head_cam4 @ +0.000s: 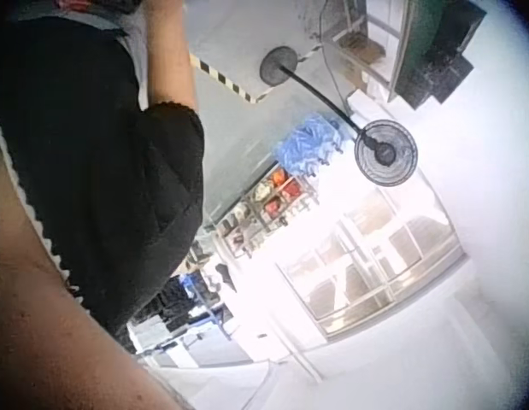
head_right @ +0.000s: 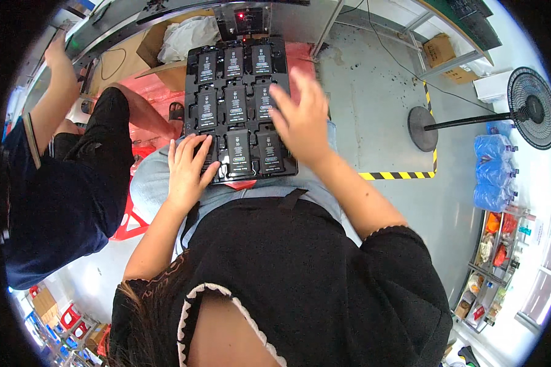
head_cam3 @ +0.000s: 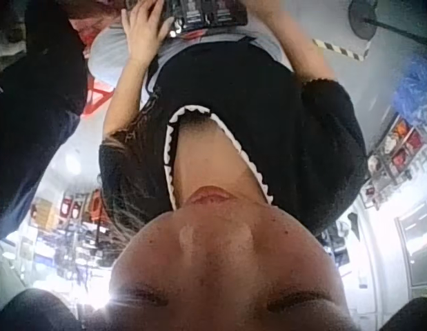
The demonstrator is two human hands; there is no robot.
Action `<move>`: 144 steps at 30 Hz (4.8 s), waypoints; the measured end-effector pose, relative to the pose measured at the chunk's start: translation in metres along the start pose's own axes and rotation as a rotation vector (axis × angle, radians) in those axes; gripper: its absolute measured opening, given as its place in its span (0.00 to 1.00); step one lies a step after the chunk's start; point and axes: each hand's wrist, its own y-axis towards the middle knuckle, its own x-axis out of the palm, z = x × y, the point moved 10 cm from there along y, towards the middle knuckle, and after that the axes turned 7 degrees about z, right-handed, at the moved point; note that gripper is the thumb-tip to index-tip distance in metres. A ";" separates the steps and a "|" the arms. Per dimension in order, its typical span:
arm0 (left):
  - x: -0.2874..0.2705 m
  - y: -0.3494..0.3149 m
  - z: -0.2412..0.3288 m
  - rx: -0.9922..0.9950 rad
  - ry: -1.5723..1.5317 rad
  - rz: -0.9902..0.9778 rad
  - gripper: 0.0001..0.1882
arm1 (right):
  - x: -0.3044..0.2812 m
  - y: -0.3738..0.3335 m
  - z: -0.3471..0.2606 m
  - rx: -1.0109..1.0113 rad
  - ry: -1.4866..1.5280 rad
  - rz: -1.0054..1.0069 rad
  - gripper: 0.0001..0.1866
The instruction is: The person sits on a low stool and repeatedly places a black plastic tray containing small electronic components into a machine. They then remove the tray, flip it over, and repeat the process. The task involves handling the tray and components by hand in a repetitive cycle.
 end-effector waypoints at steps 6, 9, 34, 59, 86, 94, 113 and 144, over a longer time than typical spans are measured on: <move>0.011 0.011 -0.010 -0.044 -0.143 0.078 0.30 | 0.018 0.131 0.077 -0.288 -0.513 0.113 0.34; 0.010 0.010 -0.001 -0.036 -0.026 0.043 0.30 | 0.028 0.154 0.103 -0.298 -0.575 -0.101 0.27; 0.023 0.003 0.038 0.130 -0.227 0.076 0.18 | 0.040 0.151 0.097 0.317 -0.344 -0.069 0.55; -0.045 0.031 -0.136 -0.923 -1.644 0.335 0.20 | 0.007 -0.099 -0.040 -0.186 -0.011 -0.471 0.23; -0.006 -0.014 -0.126 -0.872 -1.062 0.270 0.24 | 0.048 -0.057 0.052 0.604 0.630 -0.221 0.30; 0.074 0.016 -0.122 -0.606 -0.776 0.212 0.21 | 0.079 -0.077 0.057 0.578 0.357 -0.261 0.38; 0.122 -0.087 -0.154 -1.348 -1.370 0.161 0.30 | 0.013 0.120 0.020 0.228 0.312 0.000 0.31; 0.089 -0.004 -0.103 -0.604 -1.453 -0.042 0.35 | 0.225 0.116 -0.041 -0.079 -0.044 -0.984 0.54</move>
